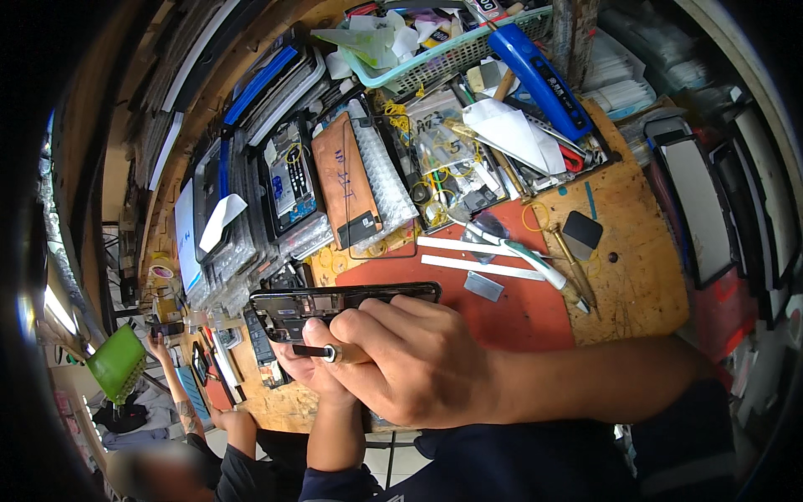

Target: The person disassembles and reassembles a smartphone, using a plastic pry tool and a wooden stick to remove the back cover, disconnect cables, and handle internal components. They also briefly handle another phone's internal frame and place a wooden stick into a storage container.

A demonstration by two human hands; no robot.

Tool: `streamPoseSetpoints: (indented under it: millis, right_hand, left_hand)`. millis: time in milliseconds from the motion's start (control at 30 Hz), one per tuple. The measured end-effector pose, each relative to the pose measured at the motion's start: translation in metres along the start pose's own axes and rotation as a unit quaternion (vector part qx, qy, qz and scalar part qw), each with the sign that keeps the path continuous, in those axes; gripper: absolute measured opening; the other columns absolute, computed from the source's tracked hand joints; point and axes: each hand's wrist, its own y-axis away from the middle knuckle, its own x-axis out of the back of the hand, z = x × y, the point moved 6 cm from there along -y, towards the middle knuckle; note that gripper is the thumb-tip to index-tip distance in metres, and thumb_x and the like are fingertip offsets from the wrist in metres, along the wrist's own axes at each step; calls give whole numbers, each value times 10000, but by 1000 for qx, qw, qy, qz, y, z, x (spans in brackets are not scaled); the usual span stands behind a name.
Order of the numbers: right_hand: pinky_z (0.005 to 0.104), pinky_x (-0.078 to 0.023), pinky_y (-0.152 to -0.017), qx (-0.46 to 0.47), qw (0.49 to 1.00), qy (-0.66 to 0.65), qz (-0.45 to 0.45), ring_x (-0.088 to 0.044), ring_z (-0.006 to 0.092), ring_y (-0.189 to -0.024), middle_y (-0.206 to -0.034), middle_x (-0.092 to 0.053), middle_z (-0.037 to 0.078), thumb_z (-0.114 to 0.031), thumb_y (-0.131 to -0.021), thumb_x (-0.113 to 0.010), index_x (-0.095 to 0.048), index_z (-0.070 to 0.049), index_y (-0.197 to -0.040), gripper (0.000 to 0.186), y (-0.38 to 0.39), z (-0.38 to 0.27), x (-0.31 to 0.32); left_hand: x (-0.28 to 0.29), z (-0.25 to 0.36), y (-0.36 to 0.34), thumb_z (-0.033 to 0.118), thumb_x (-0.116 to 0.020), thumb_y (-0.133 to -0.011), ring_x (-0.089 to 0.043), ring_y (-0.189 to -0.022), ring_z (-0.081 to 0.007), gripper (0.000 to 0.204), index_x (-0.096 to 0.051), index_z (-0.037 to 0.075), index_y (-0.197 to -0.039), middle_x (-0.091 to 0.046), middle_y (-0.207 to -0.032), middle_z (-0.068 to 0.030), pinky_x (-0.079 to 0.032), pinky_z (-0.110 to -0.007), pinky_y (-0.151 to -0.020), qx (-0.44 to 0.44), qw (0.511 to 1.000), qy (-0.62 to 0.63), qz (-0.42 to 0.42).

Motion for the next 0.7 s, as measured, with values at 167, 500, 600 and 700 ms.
streamPoseSetpoints:
  millis: [167,500,600,700]
  right_hand:
    - [299,-471,-556,2,999,32,-15,-606,151,-715,-910,-539,47,-195,-911,-792,-705,122,-1239,464,-2,-5,1]
    - [290,-500,-543,-1,995,69,-71,-613,141,-667,-967,-630,101,-161,-950,-687,-673,172,-1275,466,3,-16,-1]
    - [282,-501,-543,19,995,79,-65,-625,142,-667,-1014,-676,152,-170,-941,-682,-683,188,-1238,464,4,-18,0]
    - [270,-478,-532,7,995,82,-64,-605,126,-645,-976,-645,126,-154,-921,-672,-682,182,-1247,468,5,-19,-1]
  left_hand:
    - [7,-12,7,425,-503,-1123,-664,-974,-214,404,-544,78,-1327,-684,-1181,-123,-608,-409,-872,95,995,12,-11]
    - [12,-8,-15,201,-624,-1004,-626,-770,-144,266,-587,-13,-1158,-649,-964,-76,-584,-305,-667,88,994,63,-12]
    - [5,-4,-13,140,-659,-1028,-650,-816,-107,285,-562,-28,-1237,-672,-1044,-66,-592,-249,-718,110,976,173,-69]
    - [-2,4,-5,170,-700,-1018,-659,-822,-124,347,-544,-12,-1268,-690,-1000,-56,-597,-257,-758,136,989,43,-50]
